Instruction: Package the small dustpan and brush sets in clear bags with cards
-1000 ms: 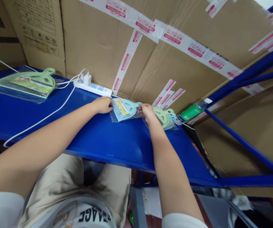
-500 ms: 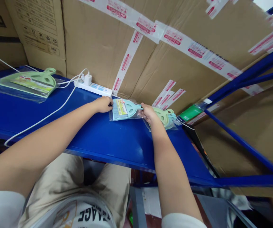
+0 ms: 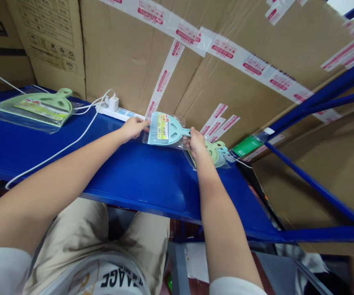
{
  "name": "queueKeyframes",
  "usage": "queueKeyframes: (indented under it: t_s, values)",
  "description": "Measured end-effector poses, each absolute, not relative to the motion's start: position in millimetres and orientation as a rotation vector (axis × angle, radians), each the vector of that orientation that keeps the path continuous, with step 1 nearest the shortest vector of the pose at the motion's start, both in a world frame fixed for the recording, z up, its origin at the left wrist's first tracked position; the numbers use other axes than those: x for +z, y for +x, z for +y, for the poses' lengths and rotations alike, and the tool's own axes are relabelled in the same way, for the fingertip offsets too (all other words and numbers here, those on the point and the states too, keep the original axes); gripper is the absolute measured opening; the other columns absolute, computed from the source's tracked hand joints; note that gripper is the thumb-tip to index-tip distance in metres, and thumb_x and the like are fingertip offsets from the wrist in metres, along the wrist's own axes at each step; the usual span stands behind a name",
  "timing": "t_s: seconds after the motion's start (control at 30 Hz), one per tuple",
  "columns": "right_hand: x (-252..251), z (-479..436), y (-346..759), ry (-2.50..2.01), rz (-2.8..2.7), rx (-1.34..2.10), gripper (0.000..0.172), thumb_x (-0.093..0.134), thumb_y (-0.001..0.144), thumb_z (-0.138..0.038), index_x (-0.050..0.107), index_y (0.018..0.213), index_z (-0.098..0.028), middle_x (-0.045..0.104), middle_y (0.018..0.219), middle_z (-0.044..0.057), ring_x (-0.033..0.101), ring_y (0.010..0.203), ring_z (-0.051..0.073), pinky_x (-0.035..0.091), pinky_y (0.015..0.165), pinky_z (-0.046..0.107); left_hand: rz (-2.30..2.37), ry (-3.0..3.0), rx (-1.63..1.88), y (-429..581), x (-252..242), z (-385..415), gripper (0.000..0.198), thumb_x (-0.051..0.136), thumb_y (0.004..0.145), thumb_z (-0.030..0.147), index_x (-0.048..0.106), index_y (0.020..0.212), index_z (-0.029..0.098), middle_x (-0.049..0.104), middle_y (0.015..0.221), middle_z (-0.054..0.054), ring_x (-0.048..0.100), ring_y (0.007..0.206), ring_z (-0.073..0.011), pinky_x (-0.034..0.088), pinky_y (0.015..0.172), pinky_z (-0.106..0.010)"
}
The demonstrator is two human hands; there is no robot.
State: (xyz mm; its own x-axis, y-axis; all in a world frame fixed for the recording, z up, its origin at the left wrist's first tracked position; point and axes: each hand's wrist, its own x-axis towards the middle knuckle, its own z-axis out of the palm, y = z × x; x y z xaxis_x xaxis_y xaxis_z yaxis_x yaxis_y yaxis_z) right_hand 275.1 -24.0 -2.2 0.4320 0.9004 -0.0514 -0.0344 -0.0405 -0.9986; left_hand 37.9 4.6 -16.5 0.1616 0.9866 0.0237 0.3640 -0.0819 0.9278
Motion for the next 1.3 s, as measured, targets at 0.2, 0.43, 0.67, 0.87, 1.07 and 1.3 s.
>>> queueKeyframes:
  t_s: [0.2, 0.43, 0.67, 0.87, 1.07, 1.3]
  values:
    - [0, -26, 270, -1.407, -0.834, 0.903, 0.033, 0.044, 0.115, -0.029, 0.046, 0.082, -0.025, 0.050, 0.053, -0.009, 0.045, 0.038, 0.008, 0.028, 0.037, 0.016, 1.280, 1.480, 0.919, 43, -18, 5, 0.037, 0.058, 0.103, 0.048, 0.074, 0.117, 0.019, 0.078, 0.115, -0.016, 0.050, 0.058, -0.0130, 0.042, 0.058, -0.036]
    - [-1, -25, 266, -1.366, -0.879, 0.912, 0.032, 0.055, 0.111, -0.033, 0.046, 0.082, -0.025, 0.048, 0.056, -0.010, 0.046, 0.040, 0.008, 0.030, 0.038, 0.017, 1.160, 1.456, 0.922, 46, -24, 5, 0.034, 0.057, 0.104, 0.052, 0.071, 0.104, 0.020, 0.062, 0.078, -0.005, 0.033, 0.048, -0.0088, 0.029, 0.047, -0.031]
    - [-8, -19, 271, -1.337, -0.915, 0.886, 0.031, 0.054, 0.110, -0.037, 0.048, 0.083, -0.025, 0.051, 0.061, -0.008, 0.051, 0.047, 0.010, 0.034, 0.043, 0.018, 1.046, 1.304, 0.942, 47, -24, 4, 0.025, 0.051, 0.103, 0.041, 0.063, 0.089, 0.024, 0.042, 0.060, 0.002, 0.031, 0.046, -0.0116, 0.029, 0.048, -0.031]
    - [-6, -21, 270, -1.353, -0.912, 0.892, 0.031, 0.055, 0.110, -0.035, 0.048, 0.082, -0.025, 0.051, 0.061, -0.008, 0.050, 0.047, 0.009, 0.035, 0.043, 0.018, 1.071, 1.314, 0.937, 48, -23, 4, 0.020, 0.048, 0.100, 0.034, 0.064, 0.092, 0.023, 0.051, 0.065, -0.001, 0.039, 0.050, -0.0141, 0.035, 0.051, -0.034]
    - [1, -28, 260, -1.374, -0.854, 0.890, 0.028, 0.049, 0.111, -0.027, 0.048, 0.084, -0.025, 0.050, 0.061, -0.009, 0.047, 0.043, 0.009, 0.035, 0.041, 0.018, 1.116, 1.374, 0.902, 51, -21, -1, 0.026, 0.050, 0.106, 0.037, 0.068, 0.100, 0.019, 0.056, 0.071, -0.002, 0.037, 0.048, -0.0094, 0.030, 0.045, -0.028]
    - [1, -29, 261, -1.369, -0.863, 0.890, 0.027, 0.048, 0.112, -0.026, 0.048, 0.085, -0.025, 0.049, 0.062, -0.010, 0.047, 0.043, 0.008, 0.033, 0.041, 0.018, 1.096, 1.318, 0.925, 51, -19, -5, 0.024, 0.060, 0.105, 0.035, 0.065, 0.087, 0.021, 0.045, 0.062, 0.003, 0.032, 0.047, -0.0086, 0.022, 0.045, -0.027]
